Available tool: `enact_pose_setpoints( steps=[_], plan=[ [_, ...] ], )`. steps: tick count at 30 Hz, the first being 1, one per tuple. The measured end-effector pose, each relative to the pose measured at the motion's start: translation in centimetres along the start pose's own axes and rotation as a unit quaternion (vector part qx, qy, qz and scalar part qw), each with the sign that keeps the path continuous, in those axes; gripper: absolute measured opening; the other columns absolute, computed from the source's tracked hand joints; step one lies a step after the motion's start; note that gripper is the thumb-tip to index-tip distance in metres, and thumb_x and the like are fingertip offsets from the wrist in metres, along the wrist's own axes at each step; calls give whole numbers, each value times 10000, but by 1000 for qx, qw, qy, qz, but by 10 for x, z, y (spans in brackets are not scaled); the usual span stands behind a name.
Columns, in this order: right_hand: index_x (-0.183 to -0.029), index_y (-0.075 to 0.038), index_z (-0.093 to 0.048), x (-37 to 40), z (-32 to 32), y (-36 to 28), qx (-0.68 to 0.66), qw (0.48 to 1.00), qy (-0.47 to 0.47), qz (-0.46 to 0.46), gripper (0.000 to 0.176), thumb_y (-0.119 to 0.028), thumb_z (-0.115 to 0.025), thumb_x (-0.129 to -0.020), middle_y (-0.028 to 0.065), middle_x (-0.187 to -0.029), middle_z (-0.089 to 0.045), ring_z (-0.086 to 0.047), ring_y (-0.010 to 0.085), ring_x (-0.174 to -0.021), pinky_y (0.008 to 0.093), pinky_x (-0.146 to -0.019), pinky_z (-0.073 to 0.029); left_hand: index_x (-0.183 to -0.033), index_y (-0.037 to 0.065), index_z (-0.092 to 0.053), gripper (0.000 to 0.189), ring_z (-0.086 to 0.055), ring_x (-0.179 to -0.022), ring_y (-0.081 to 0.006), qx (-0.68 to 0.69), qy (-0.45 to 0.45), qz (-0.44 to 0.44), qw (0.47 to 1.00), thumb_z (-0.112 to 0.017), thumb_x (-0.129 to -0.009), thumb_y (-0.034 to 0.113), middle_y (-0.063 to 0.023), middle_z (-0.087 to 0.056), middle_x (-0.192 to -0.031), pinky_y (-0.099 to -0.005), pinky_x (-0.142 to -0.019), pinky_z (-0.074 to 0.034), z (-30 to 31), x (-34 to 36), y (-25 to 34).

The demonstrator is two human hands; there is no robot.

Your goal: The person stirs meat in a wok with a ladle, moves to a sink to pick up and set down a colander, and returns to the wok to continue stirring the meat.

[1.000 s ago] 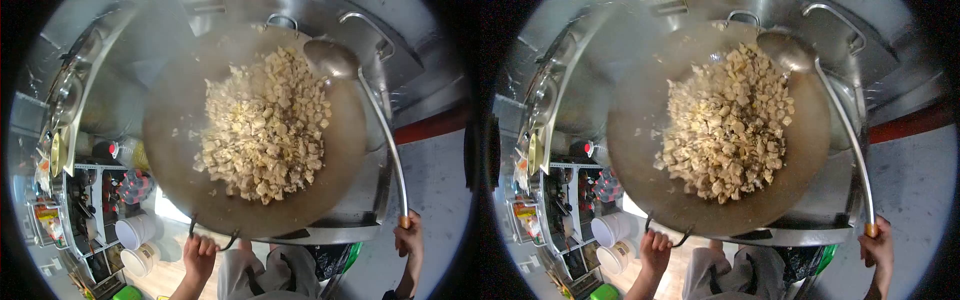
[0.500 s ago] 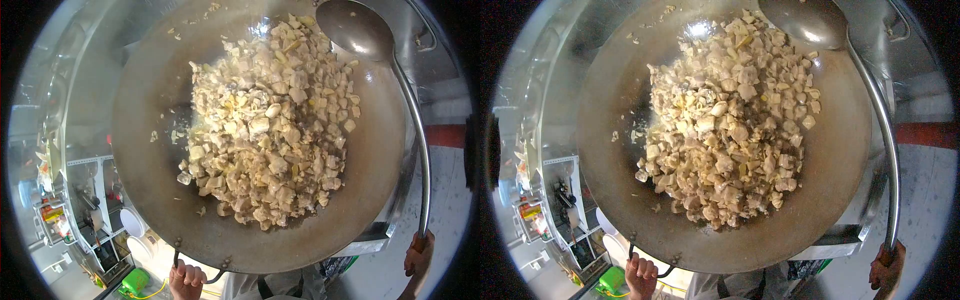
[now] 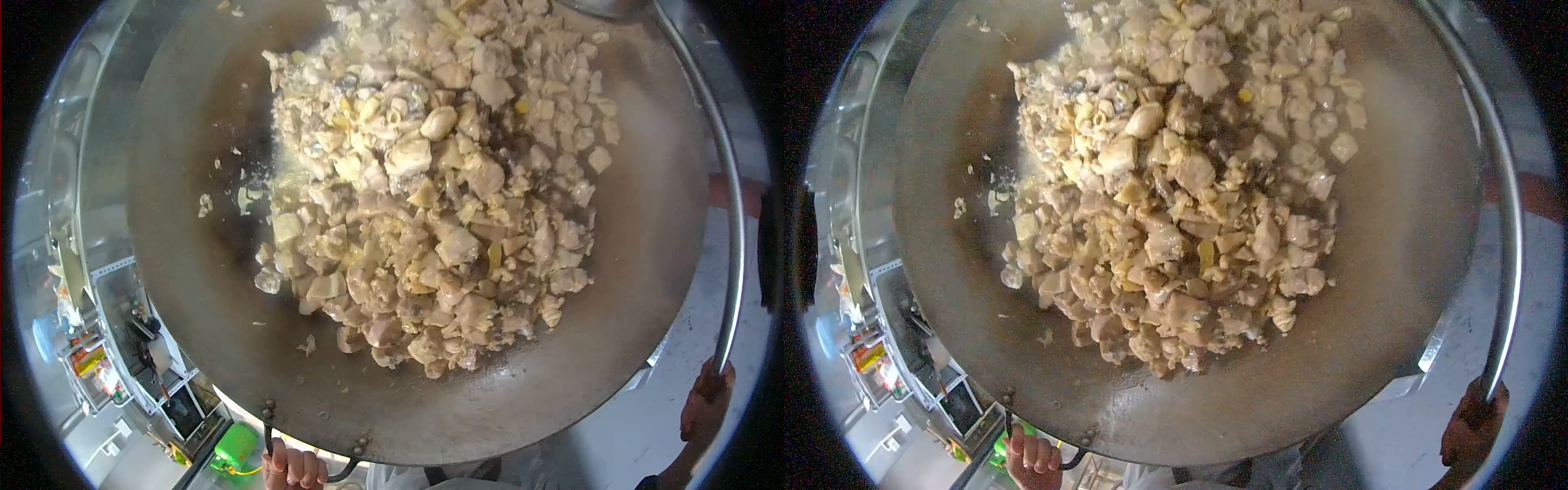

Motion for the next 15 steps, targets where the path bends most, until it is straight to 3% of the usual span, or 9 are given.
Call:
enact_pose_setpoints(
  steps=[1,3,5,7,8,10,11,13,15],
  plan=[
    [-916,-92,-454,-2,2,6,0,1000,-5,-4,146,-230,-441,-870,-21,-587,-365,-356,76,-461,203,-337,-302,-724,117,-369,207,-296,-487,-97,-4,6,1,1000,-397,-901,222,39,-281,-532,-250,-499,-304,0,0,0],
    [-910,-100,-452,-7,9,20,-159,985,39,-58,147,-242,-436,-875,-26,-569,-336,-320,83,-404,213,-296,-290,-717,116,-364,210,-296,-477,-97,9,23,-3,1000,-403,-899,213,39,-280,-522,-246,-494,-305,-1,0,0],
    [-881,-97,-452,-2,-5,-1,-75,996,-16,-51,179,-274,-430,-877,-24,-547,-325,-276,95,-341,222,-248,-266,-715,115,-362,216,-295,-477,-96,13,23,-7,1000,-401,-901,218,39,-277,-518,-244,-496,-306,-2,0,-1],
    [-868,-88,-446,-8,1,21,-220,968,-9,-123,183,-268,-412,-877,-23,-536,-325,-273,95,-304,225,-217,-251,-712,114,-360,223,-295,-477,-96,19,16,-13,1000,-399,-902,224,39,-274,-515,-243,-498,-307,-4,-1,0],
    [-868,-88,-446,-9,5,20,-224,967,-7,-118,183,-268,-412,-877,-23,-536,-325,-273,95,-304,225,-217,-251,-712,114,-359,227,-295,-478,-96,6,12,-8,1000,-400,-902,231,38,-276,-517,-246,-500,-310,-3,-1,1],
    [-891,-62,-449,-10,-22,-27,-3,991,-136,-10,116,-162,-472,-838,-13,-548,-355,-328,88,-321,219,-234,-278,-713,115,-361,232,-297,-482,-99,-1,7,3,1000,-397,-904,242,38,-278,-525,-259,-511,-322,-2,1,1],
    [-891,-62,-449,-10,-26,-41,-7,992,-128,-1,116,-162,-472,-838,-13,-548,-355,-328,88,-321,219,-234,-278,-716,117,-367,221,-309,-495,-105,4,-8,-3,1000,-403,-899,236,35,-287,-525,-266,-528,-330,-4,1,2],
    [-923,-32,-445,-12,-32,-63,106,991,-81,21,168,-13,-514,-771,2,-570,-395,-363,81,-340,204,-265,-307,-715,151,-363,241,-317,-454,-109,22,13,-30,999,-330,-914,283,42,-281,-491,-280,-503,-338,17,1,-4],
    [-991,-15,-437,-10,-43,-89,-31,985,-155,64,341,85,-546,-683,16,-595,-427,-383,79,-366,208,-303,-330,-724,141,-386,227,-323,-480,-113,13,-18,-31,999,-341,-905,271,39,-276,-509,-291,-531,-354,17,2,-5]
  ],
)
Point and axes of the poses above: each hand's wrist, its own x-axis away from the middle knuckle, its own z-axis out of the back of the hand, y = z × x, the point moved 6 cm from there along -x, towards the middle knuckle
